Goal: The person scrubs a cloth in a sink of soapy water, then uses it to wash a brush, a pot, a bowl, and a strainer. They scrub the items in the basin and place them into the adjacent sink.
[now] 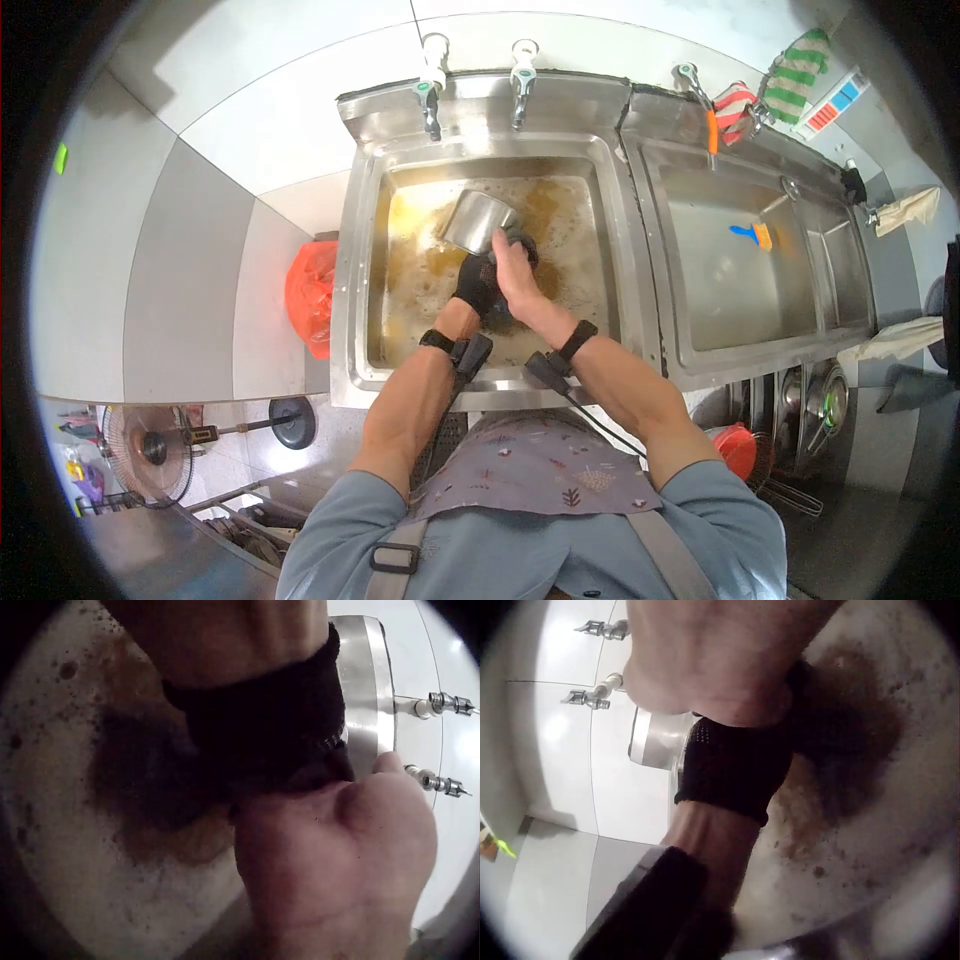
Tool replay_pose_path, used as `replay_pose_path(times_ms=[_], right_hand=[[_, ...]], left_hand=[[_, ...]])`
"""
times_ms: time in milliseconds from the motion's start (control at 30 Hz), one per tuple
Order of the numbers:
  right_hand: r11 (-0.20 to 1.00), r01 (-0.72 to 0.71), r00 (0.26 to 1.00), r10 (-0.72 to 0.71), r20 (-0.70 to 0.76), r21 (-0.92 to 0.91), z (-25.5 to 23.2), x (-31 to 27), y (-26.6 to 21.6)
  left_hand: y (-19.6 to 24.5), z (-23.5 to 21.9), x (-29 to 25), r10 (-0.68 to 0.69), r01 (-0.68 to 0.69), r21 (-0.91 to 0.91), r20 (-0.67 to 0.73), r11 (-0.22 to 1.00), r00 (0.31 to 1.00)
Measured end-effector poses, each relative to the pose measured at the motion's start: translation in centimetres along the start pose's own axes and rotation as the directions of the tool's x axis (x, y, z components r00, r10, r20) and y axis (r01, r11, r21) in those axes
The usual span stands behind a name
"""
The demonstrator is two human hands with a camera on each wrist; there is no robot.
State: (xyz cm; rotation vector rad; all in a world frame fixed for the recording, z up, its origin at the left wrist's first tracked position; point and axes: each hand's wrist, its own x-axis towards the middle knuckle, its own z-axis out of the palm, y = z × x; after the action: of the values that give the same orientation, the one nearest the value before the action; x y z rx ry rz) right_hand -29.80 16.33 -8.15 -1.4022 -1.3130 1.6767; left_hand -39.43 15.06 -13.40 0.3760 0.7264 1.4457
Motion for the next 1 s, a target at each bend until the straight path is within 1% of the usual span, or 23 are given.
replay_pose_path(times_ms=[33, 67, 267, 300, 333, 367, 400, 433, 467, 500, 533, 567, 600, 633, 667, 700, 733, 767, 867, 900, 933, 967, 1000], right_hand=[[0.999, 0.013, 0.998, -0.016, -0.060, -0.051, 0.3, -2.1, -1.8], [0.999, 0.017, 0.998, -0.020, -0.062, -0.049, 0.2, -2.0, -2.1], [0.999, -0.008, 0.979, -0.002, -0.202, -0.046, -0.5, -0.2, -0.9], [0.999, -0.006, 0.988, 0.013, -0.153, 0.045, -1.2, 1.6, 0.7], [0.952, -0.115, 0.983, 0.150, -0.102, 0.282, -2.0, 1.1, 0.3], [0.898, -0.095, 0.993, 0.113, -0.018, 0.429, -2.9, 0.8, -0.3], [0.819, -0.089, 0.996, 0.064, 0.063, 0.566, -3.9, 1.2, -0.4], [0.636, -0.205, 0.969, 0.026, 0.245, 0.744, -4.7, 2.3, 0.0], [0.635, -0.250, 0.968, 0.174, 0.180, 0.731, -6.0, 2.9, 0.6], [0.596, -0.254, 0.967, 0.167, 0.192, 0.761, -6.8, 2.9, 0.6], [0.555, -0.255, 0.967, 0.160, 0.199, 0.792, -7.3, 2.9, 0.5], [0.557, -0.255, 0.967, 0.164, 0.197, 0.790, -7.8, 2.8, 0.4], [0.513, -0.256, 0.966, 0.165, 0.199, 0.819, -8.1, 2.7, 0.1], [0.467, -0.258, 0.965, 0.167, 0.203, 0.846, -8.4, 2.3, -0.3], [0.470, -0.261, 0.964, 0.170, 0.204, 0.843, -8.8, 1.9, -0.8], [0.473, -0.282, 0.959, 0.146, 0.241, 0.835, -9.2, 1.2, -1.7], [0.477, -0.301, 0.953, 0.122, 0.277, 0.826, -9.7, 0.9, -1.8], [0.480, -0.301, 0.953, 0.125, 0.275, 0.824, -9.9, 0.8, -1.9], [0.547, -0.316, 0.942, 0.086, 0.324, 0.775, -11.0, 0.9, -1.8], [0.728, -0.288, 0.952, 0.148, 0.267, 0.623, -11.3, 1.0, -1.5], [0.865, -0.262, 0.960, 0.191, 0.203, 0.428, -11.3, 1.0, -1.6], [0.866, -0.265, 0.959, 0.189, 0.212, 0.425, -11.6, 1.6, -0.6], [0.973, -0.225, 0.947, 0.205, 0.249, 0.054, -12.3, 3.2, 1.9]], left_hand=[[0.0, 0.6, -0.2, -0.026, 0.026, -0.012, 0.015, 1.000, 1.000], [0.2, 1.2, -0.2, -0.049, 0.049, -0.026, 0.030, 0.998, 0.998], [0.4, 3.0, -1.7, -0.157, 0.166, -0.100, 0.096, 0.981, 0.983], [0.5, 2.8, -1.8, -0.167, 0.179, -0.120, 0.101, 0.976, 0.981], [0.0, 2.0, -1.5, -0.155, 0.171, -0.158, 0.106, 0.973, 0.982], [0.0, 1.0, -1.0, -0.121, 0.134, -0.173, 0.081, 0.976, 0.989], [1.0, 2.2, -2.1, -0.113, 0.181, -0.364, 0.201, 0.914, 0.973], [1.7, 2.6, -2.3, -0.154, 0.209, -0.496, 0.151, 0.842, 0.976], [2.6, 3.1, -2.3, -0.198, 0.222, -0.620, 0.109, 0.752, 0.974], [3.5, 3.3, -2.6, -0.193, 0.216, -0.625, 0.105, 0.750, 0.976], [4.3, 2.8, -2.7, -0.217, 0.315, -0.842, 0.241, 0.437, 0.946], [4.7, 2.0, -2.5, -0.052, 0.119, -0.695, 0.116, 0.709, 0.992], [4.9, 0.8, -2.0, 0.115, -0.108, -0.465, -0.014, 0.879, 0.993], [5.7, 0.7, -2.1, 0.142, -0.151, -0.527, -0.057, 0.836, 0.988], [6.5, 0.5, -2.2, 0.166, -0.195, -0.584, -0.104, 0.788, 0.981], [6.8, -2.0, -1.1, 0.176, -0.178, -0.644, -0.067, 0.744, 0.982], [7.4, -2.1, -1.0, 0.189, -0.156, -0.701, -0.031, 0.696, 0.981], [7.5, -2.0, -1.0, 0.205, -0.262, -0.589, -0.163, 0.765, 0.965], [8.1, -2.2, -1.4, 0.270, -0.324, -0.499, -0.179, 0.804, 0.946], [8.0, -2.2, -1.6, 0.271, -0.326, -0.500, -0.181, 0.802, 0.945], [8.1, -2.2, -1.8, 0.247, -0.311, -0.449, -0.197, 0.838, 0.949], [8.1, -2.2, -2.1, 0.224, -0.294, -0.395, -0.215, 0.870, 0.951], [7.8, -2.0, -2.1, 0.225, -0.292, -0.338, -0.224, 0.895, 0.948]])
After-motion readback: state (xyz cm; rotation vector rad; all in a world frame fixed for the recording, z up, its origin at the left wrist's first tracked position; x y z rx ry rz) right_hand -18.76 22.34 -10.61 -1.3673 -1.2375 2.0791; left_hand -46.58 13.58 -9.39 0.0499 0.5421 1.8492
